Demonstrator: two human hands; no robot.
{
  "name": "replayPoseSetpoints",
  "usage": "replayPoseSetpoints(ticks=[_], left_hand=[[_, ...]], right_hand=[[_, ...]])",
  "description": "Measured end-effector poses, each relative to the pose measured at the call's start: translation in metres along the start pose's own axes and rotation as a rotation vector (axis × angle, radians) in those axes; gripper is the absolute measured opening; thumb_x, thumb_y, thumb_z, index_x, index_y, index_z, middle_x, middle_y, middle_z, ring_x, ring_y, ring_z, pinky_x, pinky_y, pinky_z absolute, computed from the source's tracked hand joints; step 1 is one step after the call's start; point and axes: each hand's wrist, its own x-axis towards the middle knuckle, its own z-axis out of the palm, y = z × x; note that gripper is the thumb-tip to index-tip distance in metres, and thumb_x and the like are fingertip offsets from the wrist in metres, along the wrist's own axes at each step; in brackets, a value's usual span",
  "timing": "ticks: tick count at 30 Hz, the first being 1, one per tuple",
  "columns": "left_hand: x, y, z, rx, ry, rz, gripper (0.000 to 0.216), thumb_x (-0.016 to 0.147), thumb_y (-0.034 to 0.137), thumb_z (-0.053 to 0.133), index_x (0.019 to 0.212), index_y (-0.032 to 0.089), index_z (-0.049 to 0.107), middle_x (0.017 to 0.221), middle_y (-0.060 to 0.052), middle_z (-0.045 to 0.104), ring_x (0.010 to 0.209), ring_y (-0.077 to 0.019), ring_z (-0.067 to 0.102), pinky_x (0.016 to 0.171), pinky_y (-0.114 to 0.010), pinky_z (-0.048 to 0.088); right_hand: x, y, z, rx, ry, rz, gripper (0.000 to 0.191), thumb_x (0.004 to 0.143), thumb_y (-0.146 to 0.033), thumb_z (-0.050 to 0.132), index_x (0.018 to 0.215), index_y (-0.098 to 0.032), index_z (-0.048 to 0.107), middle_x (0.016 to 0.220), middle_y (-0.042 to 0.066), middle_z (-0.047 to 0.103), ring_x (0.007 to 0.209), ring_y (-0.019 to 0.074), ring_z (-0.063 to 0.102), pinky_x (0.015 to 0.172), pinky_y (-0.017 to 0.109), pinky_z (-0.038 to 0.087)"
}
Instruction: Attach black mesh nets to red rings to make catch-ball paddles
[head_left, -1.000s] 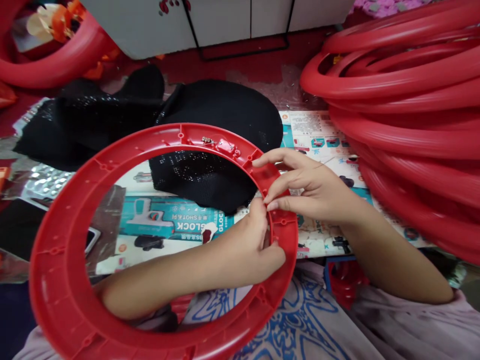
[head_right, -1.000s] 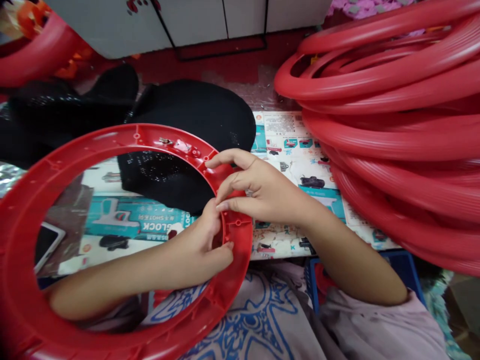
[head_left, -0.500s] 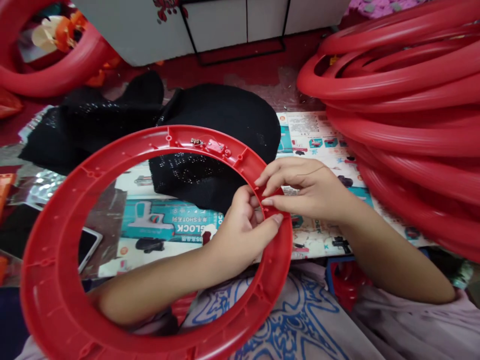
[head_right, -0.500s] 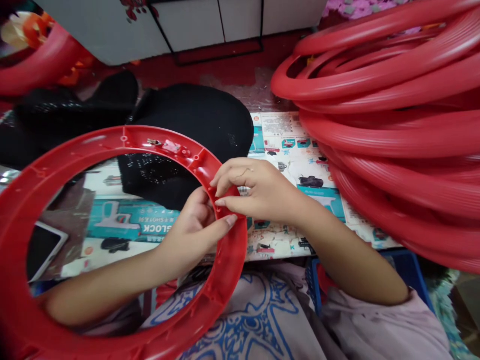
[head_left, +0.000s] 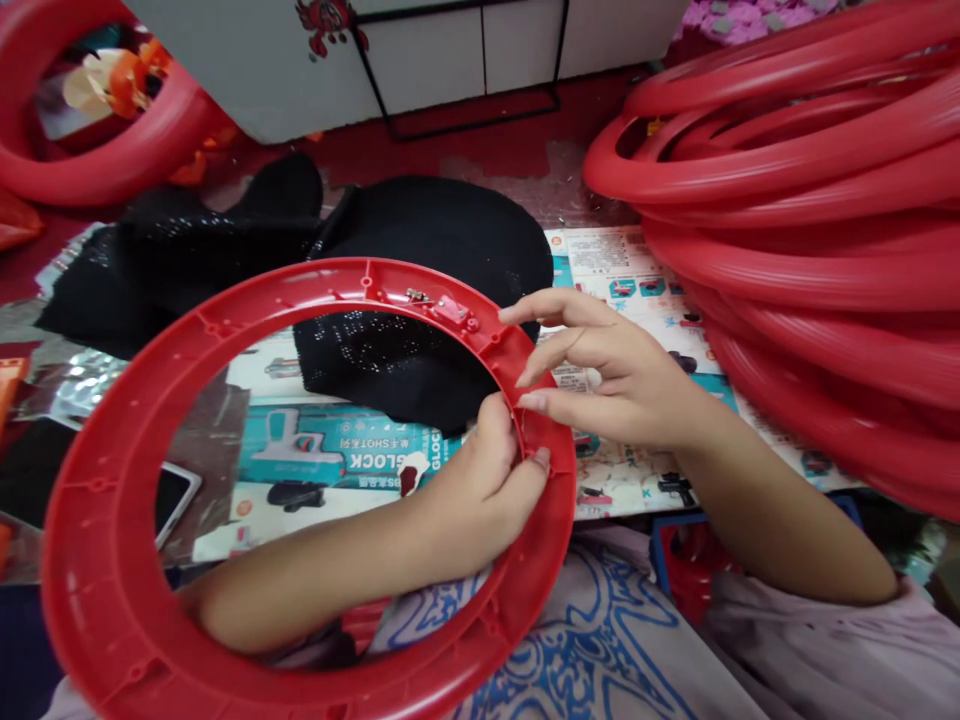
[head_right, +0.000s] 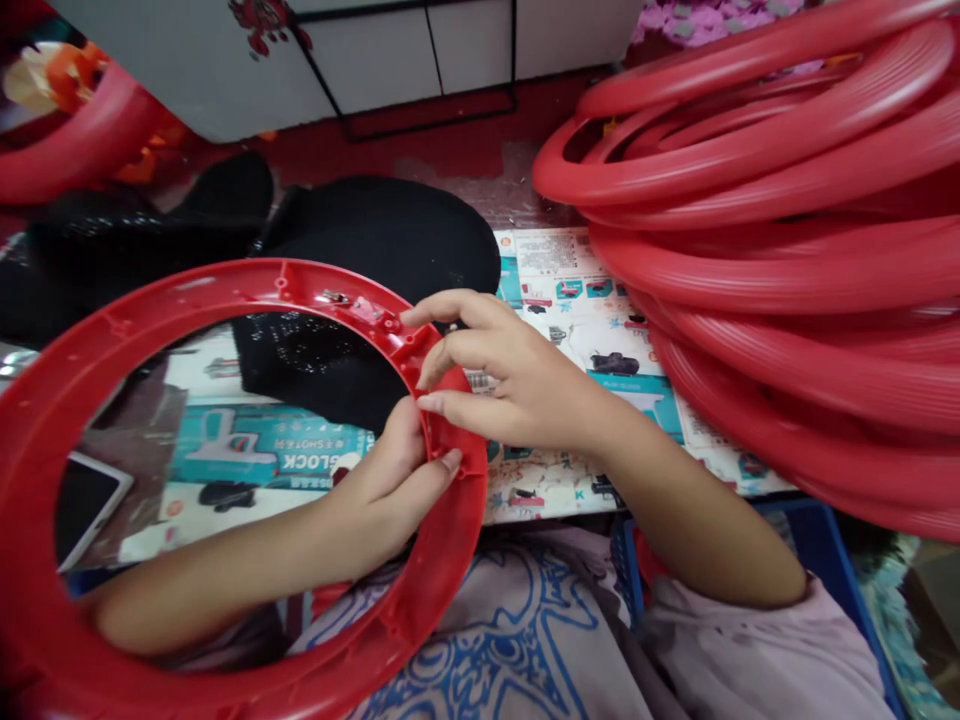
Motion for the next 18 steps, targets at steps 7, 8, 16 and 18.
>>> replayPoseSetpoints(ticks=[7, 8, 16, 18], left_hand=[[-0.003, 0.005, -0.002, 0.052, -0.140, -0.009, 0.022, 0.095, 0.028, 0.041, 0.113, 0.018, 0.034, 0.116, -0.013, 0.057, 0.105, -0.0259, 0.057, 0.086, -0.044, 0.048], [-0.003, 0.005, -0.002, 0.028, -0.138, -0.013, 0.022, 0.095, 0.028, 0.043, 0.113, 0.019, 0.035, 0.115, -0.012, 0.057, 0.104, -0.0249, 0.057, 0.086, -0.043, 0.049], [0.001, 0.012, 0.003, -0.601, -0.102, -0.138, 0.033, 0.089, 0.026, 0.057, 0.116, 0.023, 0.038, 0.095, 0.000, 0.057, 0.074, -0.0094, 0.056, 0.062, -0.020, 0.050], [0.002, 0.012, 0.004, -0.652, -0.079, -0.150, 0.030, 0.091, 0.026, 0.054, 0.117, 0.024, 0.038, 0.091, 0.002, 0.057, 0.067, -0.0077, 0.054, 0.057, -0.018, 0.048]], right_hand=[[0.002, 0.002, -0.004, 0.043, -0.085, -0.011, 0.005, 0.081, -0.013, 0.066, 0.079, -0.018, 0.067, 0.127, 0.010, 0.060, 0.116, 0.0190, 0.058, 0.098, 0.038, 0.049], [0.002, 0.002, -0.004, 0.049, -0.086, -0.011, 0.005, 0.081, -0.014, 0.067, 0.079, -0.018, 0.067, 0.123, 0.009, 0.062, 0.113, 0.0185, 0.060, 0.096, 0.037, 0.050], [-0.001, 0.004, -0.005, 0.019, -0.100, -0.025, 0.006, 0.083, -0.013, 0.066, 0.081, -0.018, 0.068, 0.112, 0.006, 0.065, 0.101, 0.0154, 0.063, 0.086, 0.032, 0.053], [-0.001, 0.005, -0.006, -0.004, -0.124, -0.058, 0.009, 0.084, -0.011, 0.063, 0.082, -0.019, 0.068, 0.112, 0.006, 0.064, 0.101, 0.0149, 0.063, 0.087, 0.032, 0.052]])
